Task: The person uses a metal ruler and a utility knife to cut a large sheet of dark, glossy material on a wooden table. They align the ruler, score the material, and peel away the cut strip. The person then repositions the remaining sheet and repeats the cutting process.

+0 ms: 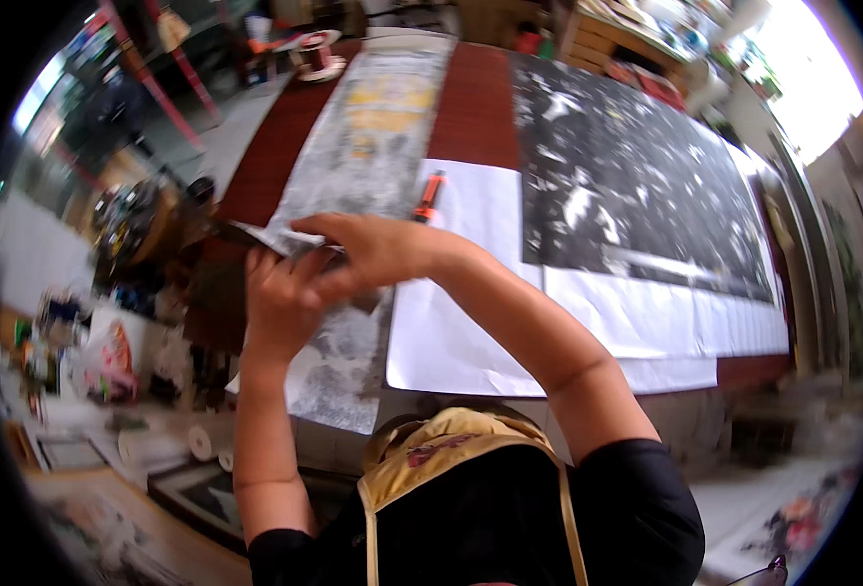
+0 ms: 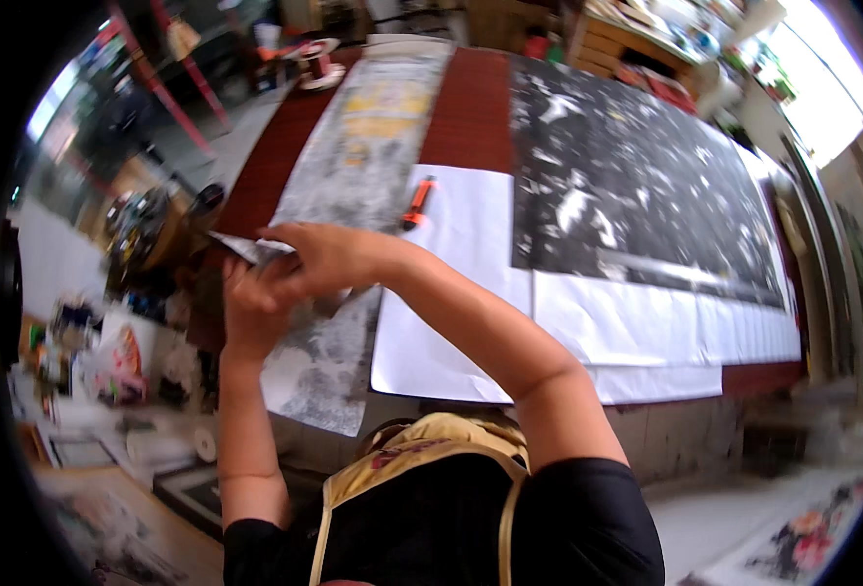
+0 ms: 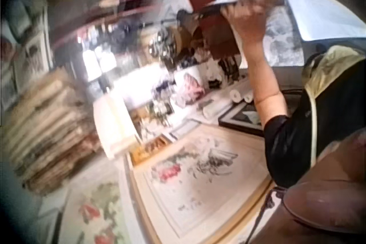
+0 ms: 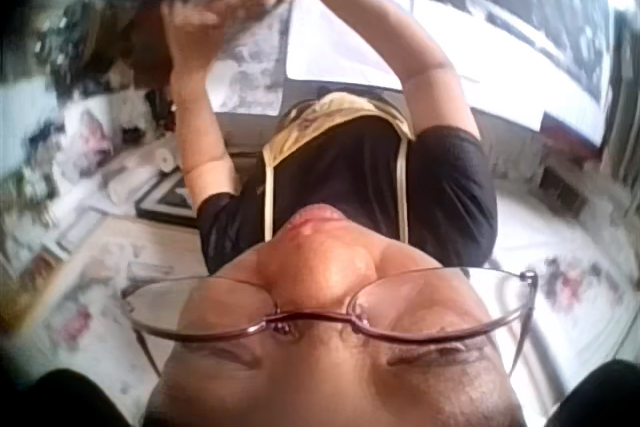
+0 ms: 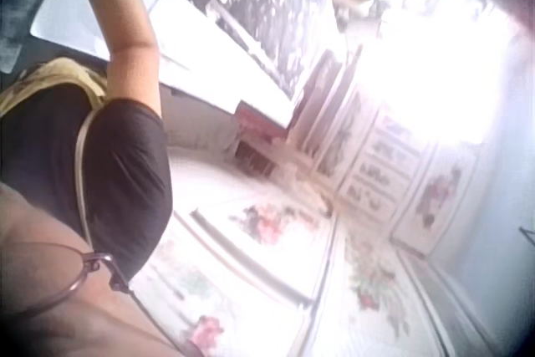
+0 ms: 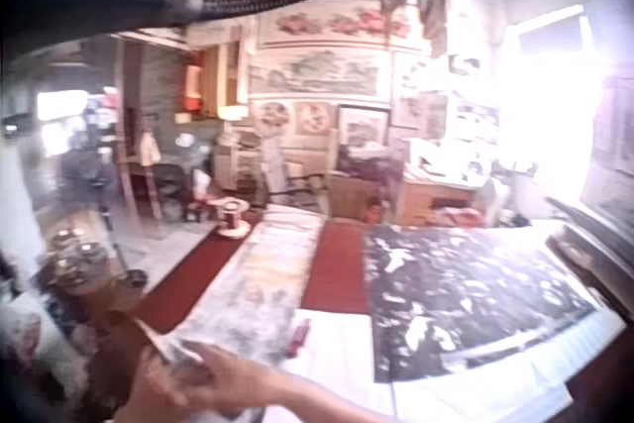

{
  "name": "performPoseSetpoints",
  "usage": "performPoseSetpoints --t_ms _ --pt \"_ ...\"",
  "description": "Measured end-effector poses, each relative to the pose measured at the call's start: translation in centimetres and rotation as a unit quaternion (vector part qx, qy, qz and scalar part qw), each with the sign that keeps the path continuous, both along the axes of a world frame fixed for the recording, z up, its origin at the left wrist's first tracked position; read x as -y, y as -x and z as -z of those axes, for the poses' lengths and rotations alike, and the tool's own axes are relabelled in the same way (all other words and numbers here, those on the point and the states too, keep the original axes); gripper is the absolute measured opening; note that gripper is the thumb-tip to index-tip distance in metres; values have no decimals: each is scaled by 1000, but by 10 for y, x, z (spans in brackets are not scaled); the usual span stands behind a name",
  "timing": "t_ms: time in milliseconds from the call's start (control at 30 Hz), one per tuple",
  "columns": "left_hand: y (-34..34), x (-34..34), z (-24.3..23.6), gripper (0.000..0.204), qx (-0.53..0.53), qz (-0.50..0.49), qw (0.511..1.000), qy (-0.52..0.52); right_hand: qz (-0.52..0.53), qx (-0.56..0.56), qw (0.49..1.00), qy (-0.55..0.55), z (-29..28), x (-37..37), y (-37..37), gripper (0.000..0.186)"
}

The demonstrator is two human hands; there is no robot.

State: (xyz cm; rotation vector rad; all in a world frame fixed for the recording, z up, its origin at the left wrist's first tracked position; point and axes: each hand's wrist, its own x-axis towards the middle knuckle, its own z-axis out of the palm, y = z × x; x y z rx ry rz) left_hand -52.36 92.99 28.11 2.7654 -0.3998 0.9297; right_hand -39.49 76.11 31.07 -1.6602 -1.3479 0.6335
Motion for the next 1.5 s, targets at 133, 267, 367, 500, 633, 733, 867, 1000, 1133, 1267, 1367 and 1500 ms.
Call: performPoseSetpoints --t_ms 133,267,367,500,633,733,867,1000,1133,1267,1367,1500 --pt "-10 22 1 43 -51 70 993 -82 172 92 981 8 -15 -28 -5 110" --pt "-19 39 19 46 -118 125 973 -154 259 96 959 58 -7 -55 -11 76" --pt "-15 47 25 44 -171 129 965 -153 282 122 951 42 8 -78 -25 45" --pt "-6 45 55 56 -136 160 975 -76 351 112 929 -7 45 -94 -54 20" --pt "38 15 148 34 -18 61 940 336 365 48 923 -115 23 -70 -58 22" --pt "41 21 192 34 -118 -87 850 506 387 21 906 -172 16 -37 -62 23" --pt "37 66 203 34 -188 -68 639 743 420 1 871 -255 10 -24 -54 26" --pt "47 71 198 34 -227 -95 811 531 387 -4 864 -323 17 -17 -37 30" --pt "80 46 183 40 -409 164 717 541 412 -68 818 -395 21 -2 -7 27" --pt "105 92 148 88 -456 263 561 639 403 -175 806 -395 49 -20 13 28" --pt "103 127 127 120 -406 313 466 721 387 -182 839 -336 59 -20 30 36" --pt "78 136 106 121 -141 211 360 898 371 -154 858 -319 63 -11 51 26"
